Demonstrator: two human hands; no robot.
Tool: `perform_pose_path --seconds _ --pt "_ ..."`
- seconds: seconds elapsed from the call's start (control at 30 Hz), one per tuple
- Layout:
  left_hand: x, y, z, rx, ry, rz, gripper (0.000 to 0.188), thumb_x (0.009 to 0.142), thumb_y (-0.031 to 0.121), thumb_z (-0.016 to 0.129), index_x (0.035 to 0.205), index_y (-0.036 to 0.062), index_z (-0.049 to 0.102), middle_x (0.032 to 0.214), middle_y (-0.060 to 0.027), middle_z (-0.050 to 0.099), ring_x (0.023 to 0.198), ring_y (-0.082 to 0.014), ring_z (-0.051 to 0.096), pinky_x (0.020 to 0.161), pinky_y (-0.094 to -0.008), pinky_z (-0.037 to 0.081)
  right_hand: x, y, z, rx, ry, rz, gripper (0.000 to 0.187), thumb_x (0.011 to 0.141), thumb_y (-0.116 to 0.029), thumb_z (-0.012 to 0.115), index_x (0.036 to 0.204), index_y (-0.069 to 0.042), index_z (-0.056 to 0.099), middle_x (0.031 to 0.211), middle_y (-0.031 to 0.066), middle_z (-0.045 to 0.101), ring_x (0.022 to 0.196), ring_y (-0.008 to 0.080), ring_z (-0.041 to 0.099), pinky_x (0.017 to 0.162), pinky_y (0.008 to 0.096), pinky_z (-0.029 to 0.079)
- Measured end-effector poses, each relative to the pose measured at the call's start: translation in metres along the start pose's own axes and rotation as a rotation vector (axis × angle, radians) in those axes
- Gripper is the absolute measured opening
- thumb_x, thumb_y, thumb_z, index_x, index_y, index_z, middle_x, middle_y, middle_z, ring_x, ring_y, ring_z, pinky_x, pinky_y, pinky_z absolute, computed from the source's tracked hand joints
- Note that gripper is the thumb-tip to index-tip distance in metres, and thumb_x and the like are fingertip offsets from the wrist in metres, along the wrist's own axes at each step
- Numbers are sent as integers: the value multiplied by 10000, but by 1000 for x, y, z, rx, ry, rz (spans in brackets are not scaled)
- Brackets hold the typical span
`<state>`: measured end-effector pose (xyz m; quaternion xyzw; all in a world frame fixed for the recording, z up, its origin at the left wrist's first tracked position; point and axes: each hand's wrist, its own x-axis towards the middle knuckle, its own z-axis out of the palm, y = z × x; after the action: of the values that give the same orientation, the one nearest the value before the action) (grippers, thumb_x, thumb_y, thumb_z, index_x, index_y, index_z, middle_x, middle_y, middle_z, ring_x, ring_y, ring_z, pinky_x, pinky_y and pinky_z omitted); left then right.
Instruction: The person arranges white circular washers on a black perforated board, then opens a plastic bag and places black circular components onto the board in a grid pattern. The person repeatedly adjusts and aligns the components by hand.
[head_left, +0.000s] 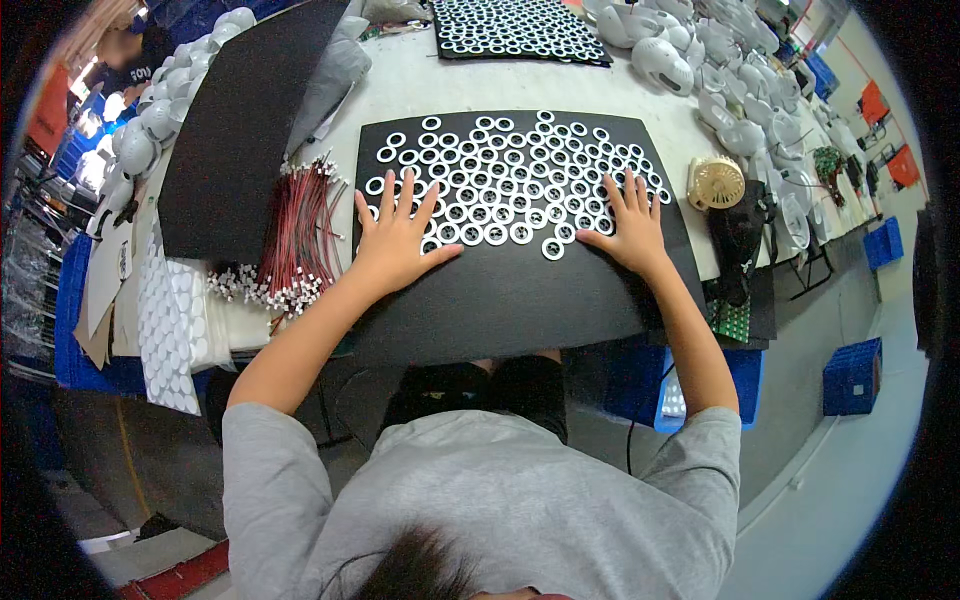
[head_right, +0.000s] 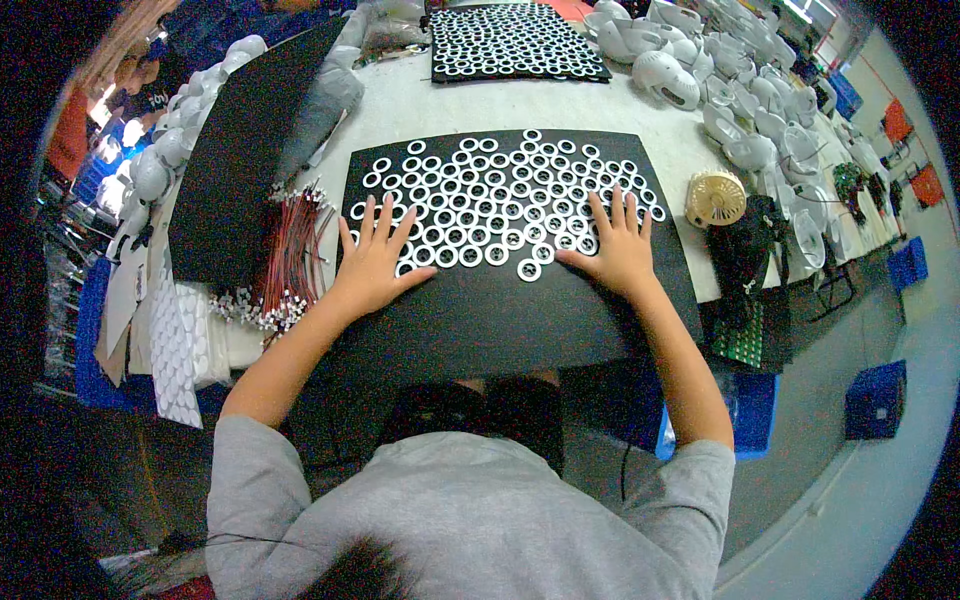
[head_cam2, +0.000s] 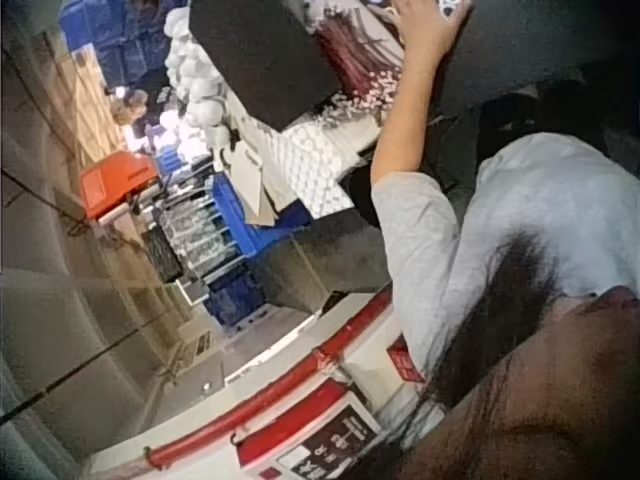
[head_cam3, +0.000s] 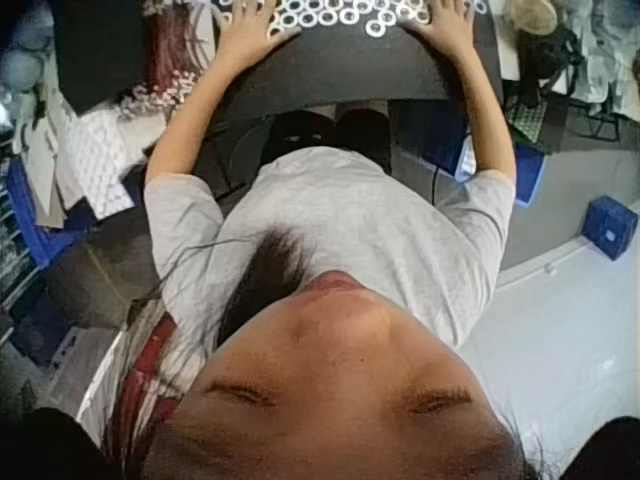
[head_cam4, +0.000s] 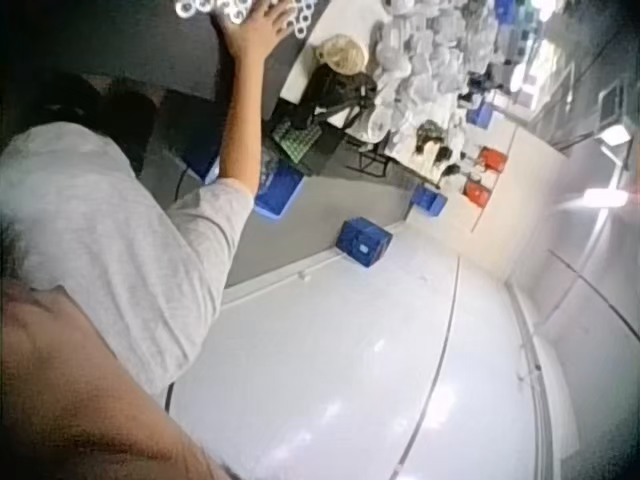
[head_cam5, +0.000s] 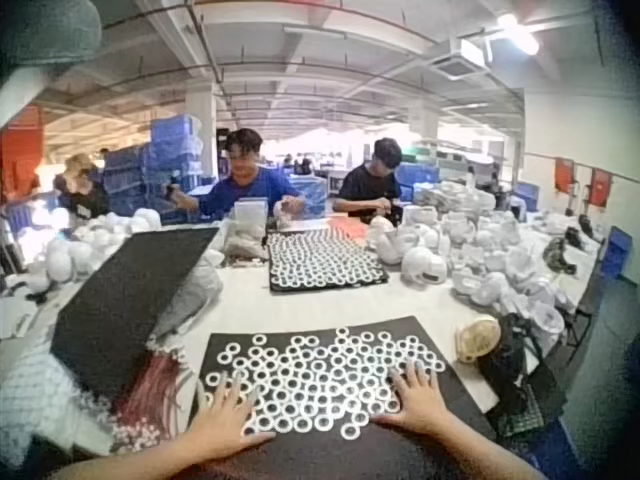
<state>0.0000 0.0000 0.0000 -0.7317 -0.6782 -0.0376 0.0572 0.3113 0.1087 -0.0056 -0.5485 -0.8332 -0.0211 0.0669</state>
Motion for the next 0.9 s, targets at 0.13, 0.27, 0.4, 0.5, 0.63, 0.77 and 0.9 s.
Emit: perform_pose_path --seconds 0.13,0.27,0.4,0.5,0.63,0.77,0.9 --pt "14 -7 1 -4 -5 -35 856 740 649 453 1362 102 237 1415 -214 132 1317 -379 64 955 -658 58 6 0 1 8 -17 45 974 627 -705 540 1370 -152 239 1426 194 127 1321 345 108 1042 503 72" --pt "21 -7 2 51 82 1 866 746 640 453 1350 59 236 1413 -214 139 1314 -374 86 979 -629 58 8 3 6 25 74 15 918 675 -679 518 1362 -130 255 1419 207 136 1318 356 107 1038 510 75" --pt "18 17 -1 -15 153 171 908 732 656 460 1335 10 248 1402 -239 145 1310 -382 99 1017 -570 55 -10 -12 1 -13 148 -240 937 656 -717 490 1361 -145 254 1418 205 138 1309 386 104 1041 519 63" --pt "23 40 -2 -78 147 311 941 704 681 477 1323 1 274 1387 -268 158 1302 -408 103 1027 -549 71 -14 -41 -4 31 102 -353 991 602 -761 496 1360 -167 264 1418 199 143 1310 380 112 1047 512 47" --pt "42 46 10 -90 170 316 898 725 664 463 1316 8 298 1384 -266 179 1301 -400 127 1029 -539 83 3 -46 0 4 93 -313 946 631 -743 487 1353 -166 285 1409 199 177 1306 376 133 1048 500 71" --pt "57 45 19 -70 142 285 877 743 672 422 1314 16 308 1384 -266 179 1301 -397 134 1034 -524 95 18 -45 3 -40 98 -304 913 654 -730 475 1356 -180 281 1408 196 185 1305 369 148 1052 480 101" --pt "71 46 19 -76 64 239 884 749 679 401 1331 25 277 1388 -258 174 1303 -392 130 1040 -510 105 32 -41 11 -28 104 -324 926 647 -751 454 1352 -174 291 1401 202 202 1301 370 165 1044 495 115"
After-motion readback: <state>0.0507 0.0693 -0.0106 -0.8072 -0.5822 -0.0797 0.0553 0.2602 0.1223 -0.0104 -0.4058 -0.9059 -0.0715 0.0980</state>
